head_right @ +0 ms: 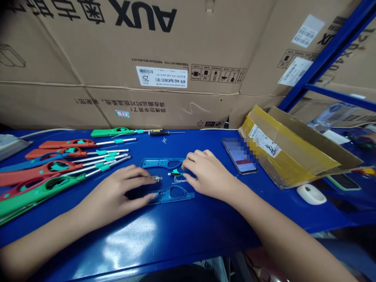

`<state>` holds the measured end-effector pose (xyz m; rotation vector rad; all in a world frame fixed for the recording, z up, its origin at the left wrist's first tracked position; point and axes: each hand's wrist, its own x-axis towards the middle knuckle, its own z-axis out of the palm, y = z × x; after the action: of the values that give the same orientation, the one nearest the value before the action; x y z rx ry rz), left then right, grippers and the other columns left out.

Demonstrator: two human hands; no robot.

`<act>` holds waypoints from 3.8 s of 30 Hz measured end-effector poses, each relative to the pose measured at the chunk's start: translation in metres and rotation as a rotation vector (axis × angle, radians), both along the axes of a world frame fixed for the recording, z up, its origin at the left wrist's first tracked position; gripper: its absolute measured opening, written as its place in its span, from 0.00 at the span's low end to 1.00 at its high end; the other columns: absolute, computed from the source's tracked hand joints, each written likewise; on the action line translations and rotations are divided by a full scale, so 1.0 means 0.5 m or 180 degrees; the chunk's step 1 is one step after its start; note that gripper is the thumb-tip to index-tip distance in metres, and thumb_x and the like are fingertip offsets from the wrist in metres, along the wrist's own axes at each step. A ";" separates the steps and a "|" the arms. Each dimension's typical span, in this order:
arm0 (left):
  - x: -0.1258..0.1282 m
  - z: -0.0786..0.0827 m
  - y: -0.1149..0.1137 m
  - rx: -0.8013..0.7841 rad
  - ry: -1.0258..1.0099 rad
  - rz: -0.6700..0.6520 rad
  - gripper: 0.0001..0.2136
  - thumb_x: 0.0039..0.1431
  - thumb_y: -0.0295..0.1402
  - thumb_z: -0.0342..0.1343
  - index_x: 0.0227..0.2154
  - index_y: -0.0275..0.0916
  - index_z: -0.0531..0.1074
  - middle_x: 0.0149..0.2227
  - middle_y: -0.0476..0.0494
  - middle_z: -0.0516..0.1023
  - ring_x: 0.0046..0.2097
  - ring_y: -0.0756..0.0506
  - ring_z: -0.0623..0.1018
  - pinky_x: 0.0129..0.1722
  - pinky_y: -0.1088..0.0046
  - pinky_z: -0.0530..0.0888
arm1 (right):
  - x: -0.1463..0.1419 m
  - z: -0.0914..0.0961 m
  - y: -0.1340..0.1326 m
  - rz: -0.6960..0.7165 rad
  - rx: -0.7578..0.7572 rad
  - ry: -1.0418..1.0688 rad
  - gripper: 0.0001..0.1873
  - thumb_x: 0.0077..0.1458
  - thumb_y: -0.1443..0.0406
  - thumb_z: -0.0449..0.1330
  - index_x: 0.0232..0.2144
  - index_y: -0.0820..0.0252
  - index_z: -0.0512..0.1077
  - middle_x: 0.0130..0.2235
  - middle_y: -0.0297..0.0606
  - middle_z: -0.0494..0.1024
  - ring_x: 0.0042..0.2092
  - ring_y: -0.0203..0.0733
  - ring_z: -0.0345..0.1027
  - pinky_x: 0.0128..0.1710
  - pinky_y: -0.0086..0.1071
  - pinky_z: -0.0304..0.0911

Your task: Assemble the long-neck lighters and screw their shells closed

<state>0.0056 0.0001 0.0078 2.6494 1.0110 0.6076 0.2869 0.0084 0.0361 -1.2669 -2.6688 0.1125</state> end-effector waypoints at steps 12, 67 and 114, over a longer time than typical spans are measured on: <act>-0.021 -0.032 0.047 -0.0164 -0.0138 0.0408 0.09 0.67 0.35 0.57 0.44 0.41 0.79 0.41 0.44 0.80 0.43 0.42 0.77 0.44 0.62 0.74 | 0.014 -0.033 0.029 -0.0246 0.0116 0.0181 0.05 0.64 0.69 0.59 0.34 0.57 0.73 0.39 0.37 0.79 0.43 0.45 0.69 0.45 0.40 0.53; 0.061 -0.006 -0.024 -0.1459 -0.1703 0.0598 0.11 0.56 0.37 0.67 0.42 0.43 0.83 0.38 0.46 0.84 0.37 0.45 0.79 0.39 0.70 0.76 | -0.045 -0.024 -0.036 0.0677 -0.0115 0.1141 0.15 0.64 0.62 0.61 0.51 0.57 0.68 0.49 0.39 0.78 0.51 0.44 0.70 0.51 0.40 0.58; 0.049 -0.001 -0.018 -0.1210 -0.1483 0.0590 0.11 0.61 0.40 0.63 0.44 0.44 0.82 0.39 0.45 0.81 0.36 0.48 0.79 0.34 0.73 0.76 | 0.048 0.011 0.004 0.0213 -0.0859 0.0722 0.08 0.64 0.64 0.58 0.46 0.56 0.72 0.47 0.42 0.74 0.51 0.46 0.68 0.53 0.42 0.65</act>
<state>0.0301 -0.0090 0.0074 1.9757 1.0987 0.9140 0.3110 0.0102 0.0414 -1.1539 -2.5602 0.6065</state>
